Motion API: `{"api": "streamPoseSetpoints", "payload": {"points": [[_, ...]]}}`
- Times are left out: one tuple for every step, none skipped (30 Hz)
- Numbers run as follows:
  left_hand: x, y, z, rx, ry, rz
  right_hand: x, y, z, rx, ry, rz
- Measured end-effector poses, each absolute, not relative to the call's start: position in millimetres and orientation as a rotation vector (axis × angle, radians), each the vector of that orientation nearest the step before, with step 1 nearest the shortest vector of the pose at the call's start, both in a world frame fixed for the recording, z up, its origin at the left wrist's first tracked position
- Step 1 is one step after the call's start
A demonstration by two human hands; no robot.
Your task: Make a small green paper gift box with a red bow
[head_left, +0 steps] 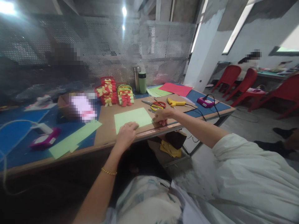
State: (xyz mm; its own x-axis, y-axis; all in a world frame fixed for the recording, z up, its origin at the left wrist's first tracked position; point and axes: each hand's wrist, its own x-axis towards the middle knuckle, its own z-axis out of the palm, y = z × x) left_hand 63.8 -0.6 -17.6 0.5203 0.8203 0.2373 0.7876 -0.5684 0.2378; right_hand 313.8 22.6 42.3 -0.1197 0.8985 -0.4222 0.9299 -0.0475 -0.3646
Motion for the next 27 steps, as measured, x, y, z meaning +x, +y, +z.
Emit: {"api": "streamPoseSetpoints", "payload": {"points": [[64,-1,-18,2.655,1.409,0.496,315,21,42,2.068,2.155,-0.865],[64,-1,-18,2.66,1.411,0.495,315,19,42,2.092,2.191,-0.819],[64,-1,-18,2.665,1.414,0.493,315,15,42,2.12,2.24,-0.757],[64,-1,-18,2.671,1.415,0.493,313,12,41,2.151,2.302,-0.68],[64,-1,-19,2.677,1.416,0.494,311,8,40,2.179,2.377,-0.592],[65,-1,-19,2.68,1.415,0.5,307,4,38,2.194,2.463,-0.504],[65,-1,-20,2.679,1.414,0.507,303,0,35,2.191,2.552,-0.43],[65,-1,-21,2.675,1.412,0.513,299,-2,32,2.163,2.639,-0.38],[65,-1,-21,2.67,1.407,0.52,294,-4,28,2.11,2.719,-0.359],[65,-1,-21,2.665,1.401,0.524,290,-5,23,2.043,2.783,-0.362],[64,0,-21,2.661,1.395,0.52,287,-5,19,1.977,2.828,-0.38],[64,0,-21,2.655,1.394,0.512,285,-5,14,1.924,2.855,-0.401],[64,-1,-20,2.65,1.398,0.498,285,-3,10,1.888,2.87,-0.42],[65,-2,-19,2.644,1.414,0.487,285,-1,6,1.868,2.876,-0.435],[66,-4,-17,2.643,1.445,0.475,285,1,3,1.861,2.878,-0.444],[67,-7,-15,2.647,1.483,0.457,286,4,0,1.858,2.881,-0.447],[70,-10,-12,2.658,1.544,0.453,286,6,-2,1.855,2.886,-0.444],[74,-14,-9,2.682,1.608,0.433,286,9,-3,1.852,2.892,-0.434],[79,-17,-6,2.695,1.665,0.394,286,11,-5,1.848,2.9,-0.424],[85,-20,-4,2.702,1.707,0.368,286,14,-6,1.84,2.909,-0.414],[93,-22,-2,2.699,1.721,0.329,286,16,-8,1.816,2.925,-0.412],[101,-22,-1,2.67,1.723,0.295,286,19,-9,1.786,2.943,-0.408],[109,-21,0,2.597,1.741,0.266,287,21,-11,1.757,2.962,-0.403],[116,-19,0,2.559,1.773,0.264,289,22,-12,1.733,2.976,-0.407],[122,-17,0,2.532,1.795,0.27,291,24,-14,1.724,2.984,-0.431],[128,-15,0,2.504,1.812,0.278,294,25,-15,1.724,2.988,-0.48],[132,-13,-2,2.481,1.829,0.289,298,26,-17,1.73,2.989,-0.553]]}}
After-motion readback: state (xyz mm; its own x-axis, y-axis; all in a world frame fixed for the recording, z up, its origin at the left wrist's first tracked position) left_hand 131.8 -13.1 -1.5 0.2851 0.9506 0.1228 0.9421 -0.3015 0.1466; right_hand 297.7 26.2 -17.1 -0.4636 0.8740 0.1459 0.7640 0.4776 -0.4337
